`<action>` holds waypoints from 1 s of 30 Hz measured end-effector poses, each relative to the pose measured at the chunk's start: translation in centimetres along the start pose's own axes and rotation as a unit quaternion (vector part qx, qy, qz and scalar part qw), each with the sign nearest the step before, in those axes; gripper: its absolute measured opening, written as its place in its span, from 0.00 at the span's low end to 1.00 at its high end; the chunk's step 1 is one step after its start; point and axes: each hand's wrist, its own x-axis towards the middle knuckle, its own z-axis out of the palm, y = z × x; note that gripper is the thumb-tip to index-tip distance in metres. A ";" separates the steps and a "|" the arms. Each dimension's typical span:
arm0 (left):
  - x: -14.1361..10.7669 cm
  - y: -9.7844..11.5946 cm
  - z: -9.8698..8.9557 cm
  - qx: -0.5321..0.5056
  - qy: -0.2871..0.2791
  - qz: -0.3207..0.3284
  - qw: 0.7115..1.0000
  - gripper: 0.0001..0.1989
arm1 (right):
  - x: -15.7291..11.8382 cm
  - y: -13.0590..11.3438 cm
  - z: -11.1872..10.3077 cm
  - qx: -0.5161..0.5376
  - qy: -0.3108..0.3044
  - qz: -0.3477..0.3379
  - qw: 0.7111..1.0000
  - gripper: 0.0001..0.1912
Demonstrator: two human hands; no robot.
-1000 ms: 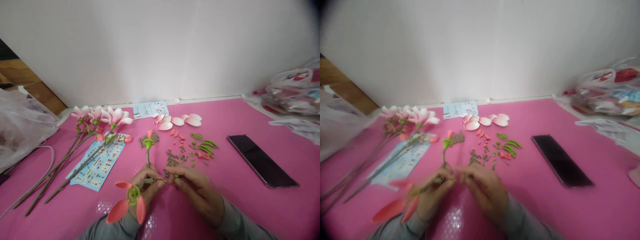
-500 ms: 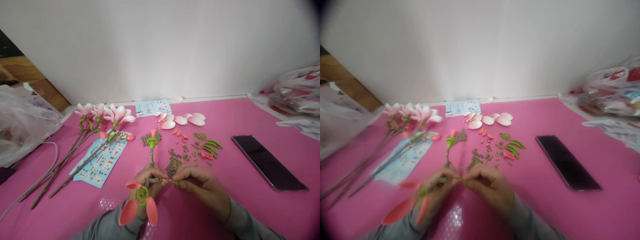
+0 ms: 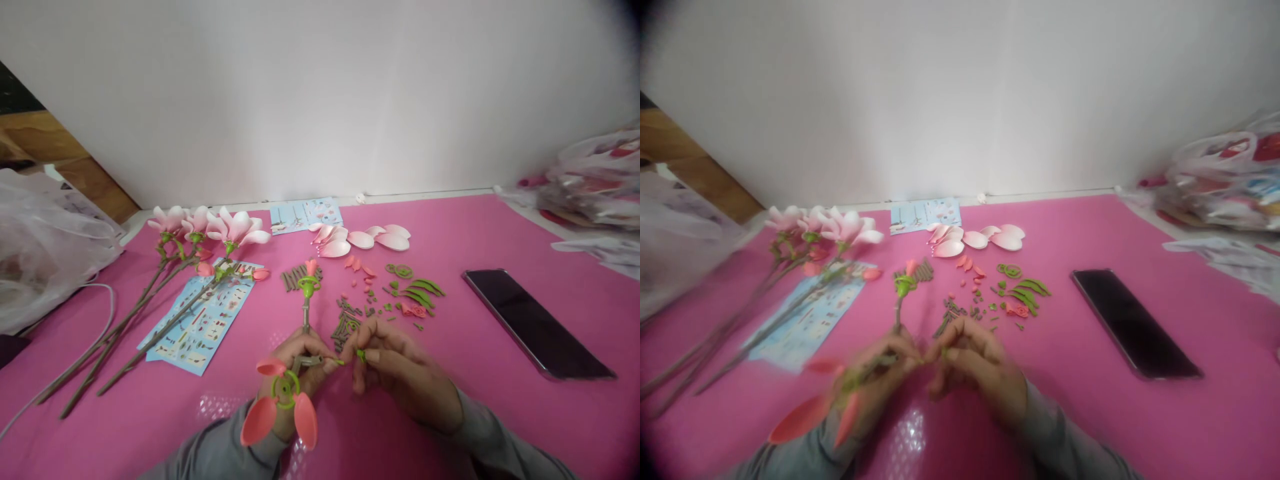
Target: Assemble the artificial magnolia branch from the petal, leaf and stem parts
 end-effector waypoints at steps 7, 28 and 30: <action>0.1 -0.3 0.1 0.017 -0.012 -0.007 1.000 0.05 | -0.3 -0.2 0.6 -0.362 0.082 -0.151 0.916 0.04; -0.2 -2.0 0.0 -0.097 -0.107 0.082 0.986 0.06 | -1.2 -1.0 0.7 -0.494 0.070 -0.307 0.810 0.03; -0.2 -1.5 -0.1 -0.085 -0.104 0.068 0.989 0.07 | -1.1 -0.8 0.8 -0.496 0.071 -0.317 0.805 0.03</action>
